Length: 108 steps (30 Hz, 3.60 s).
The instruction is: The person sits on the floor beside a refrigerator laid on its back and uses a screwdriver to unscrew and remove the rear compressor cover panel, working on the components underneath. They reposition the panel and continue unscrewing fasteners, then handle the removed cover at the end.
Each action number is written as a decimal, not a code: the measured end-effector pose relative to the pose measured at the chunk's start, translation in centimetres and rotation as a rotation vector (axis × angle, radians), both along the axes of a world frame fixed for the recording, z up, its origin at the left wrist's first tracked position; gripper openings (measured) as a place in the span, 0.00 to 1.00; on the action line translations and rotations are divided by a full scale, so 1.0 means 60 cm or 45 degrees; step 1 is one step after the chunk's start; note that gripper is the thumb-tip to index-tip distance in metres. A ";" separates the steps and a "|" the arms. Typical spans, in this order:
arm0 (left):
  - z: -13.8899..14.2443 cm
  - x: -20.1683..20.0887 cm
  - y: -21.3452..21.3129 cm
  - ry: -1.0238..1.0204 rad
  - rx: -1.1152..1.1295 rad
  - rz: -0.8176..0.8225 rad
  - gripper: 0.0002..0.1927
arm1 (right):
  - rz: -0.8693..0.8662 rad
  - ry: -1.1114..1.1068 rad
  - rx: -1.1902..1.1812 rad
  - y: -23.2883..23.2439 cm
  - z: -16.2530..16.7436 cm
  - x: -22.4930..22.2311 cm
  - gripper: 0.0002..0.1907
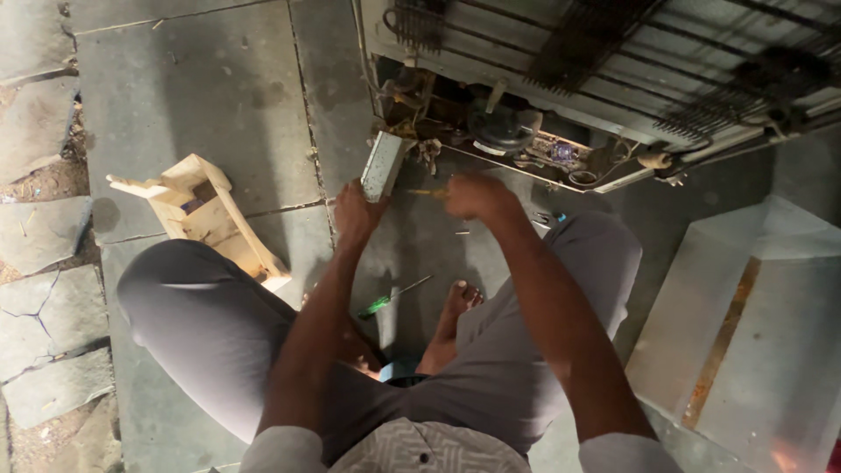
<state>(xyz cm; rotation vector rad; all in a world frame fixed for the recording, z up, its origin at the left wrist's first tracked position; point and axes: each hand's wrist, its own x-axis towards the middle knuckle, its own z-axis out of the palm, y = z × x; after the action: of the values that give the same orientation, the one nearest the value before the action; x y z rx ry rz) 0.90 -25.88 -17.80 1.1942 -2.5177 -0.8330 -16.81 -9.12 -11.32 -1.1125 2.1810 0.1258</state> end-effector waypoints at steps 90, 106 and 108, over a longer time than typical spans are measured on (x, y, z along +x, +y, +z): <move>-0.087 0.067 0.072 0.047 -0.555 -0.285 0.17 | -0.024 0.000 0.061 -0.022 -0.014 0.010 0.18; -0.051 0.048 0.000 0.359 0.077 0.573 0.32 | -0.061 -0.001 0.114 -0.017 -0.019 0.022 0.17; -0.066 0.055 -0.027 0.478 0.295 0.550 0.28 | -0.060 0.005 0.119 -0.019 -0.015 0.021 0.16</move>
<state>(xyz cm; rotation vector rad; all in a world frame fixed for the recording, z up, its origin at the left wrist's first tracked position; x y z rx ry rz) 4.22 -27.49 -21.75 1.4240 -1.8159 -1.1232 -15.52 -10.24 -12.23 -1.0090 2.1797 0.2071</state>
